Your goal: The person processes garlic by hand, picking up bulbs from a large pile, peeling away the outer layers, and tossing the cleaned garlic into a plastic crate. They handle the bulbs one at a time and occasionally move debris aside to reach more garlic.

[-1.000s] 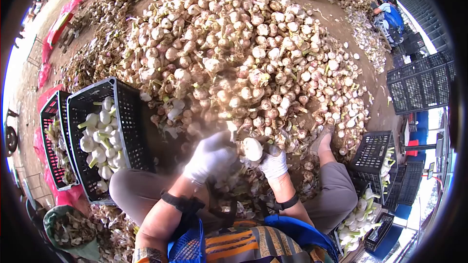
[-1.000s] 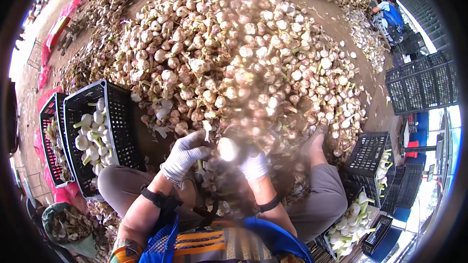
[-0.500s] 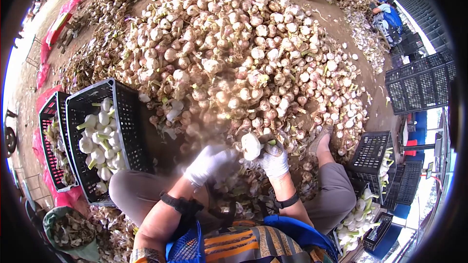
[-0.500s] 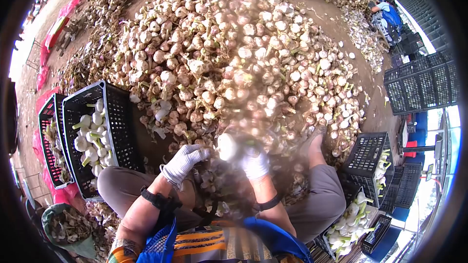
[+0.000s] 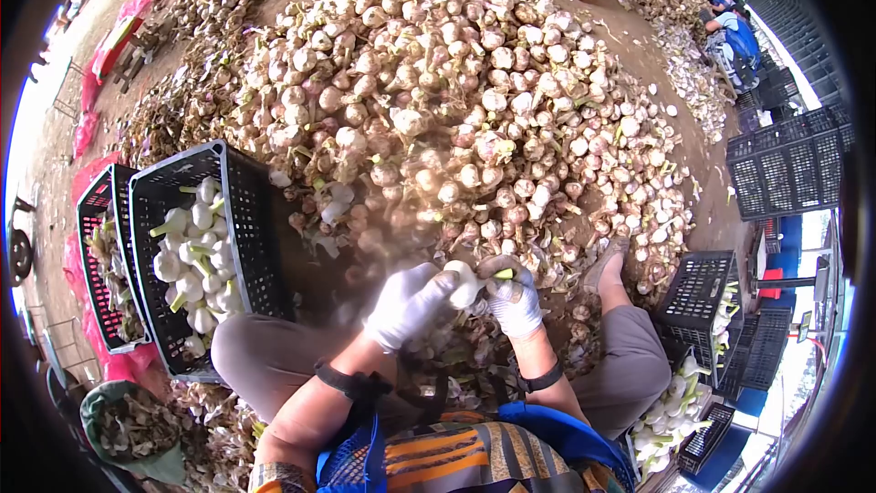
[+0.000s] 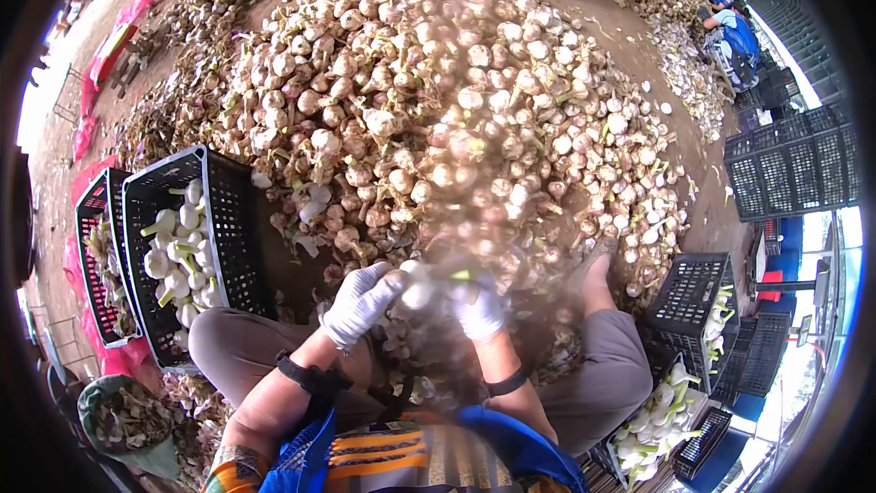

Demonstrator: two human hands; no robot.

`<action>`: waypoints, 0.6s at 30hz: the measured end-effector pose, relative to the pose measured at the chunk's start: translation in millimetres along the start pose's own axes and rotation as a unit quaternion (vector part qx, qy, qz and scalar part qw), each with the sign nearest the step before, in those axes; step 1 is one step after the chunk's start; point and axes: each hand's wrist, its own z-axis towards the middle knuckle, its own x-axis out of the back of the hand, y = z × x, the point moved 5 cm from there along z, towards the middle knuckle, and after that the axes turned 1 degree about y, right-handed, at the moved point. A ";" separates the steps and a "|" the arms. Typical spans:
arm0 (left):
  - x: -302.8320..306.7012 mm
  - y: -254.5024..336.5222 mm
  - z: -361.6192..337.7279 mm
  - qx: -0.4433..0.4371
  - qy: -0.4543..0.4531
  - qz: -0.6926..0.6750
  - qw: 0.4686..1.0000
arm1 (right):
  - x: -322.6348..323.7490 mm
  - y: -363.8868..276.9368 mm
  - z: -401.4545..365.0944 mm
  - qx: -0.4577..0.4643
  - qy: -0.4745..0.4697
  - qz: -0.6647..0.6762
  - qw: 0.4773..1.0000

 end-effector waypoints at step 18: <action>17.9 9.0 -0.7 -0.055 0.073 0.138 0.986 | -16.8 4.0 3.6 -0.020 0.009 -0.085 0.996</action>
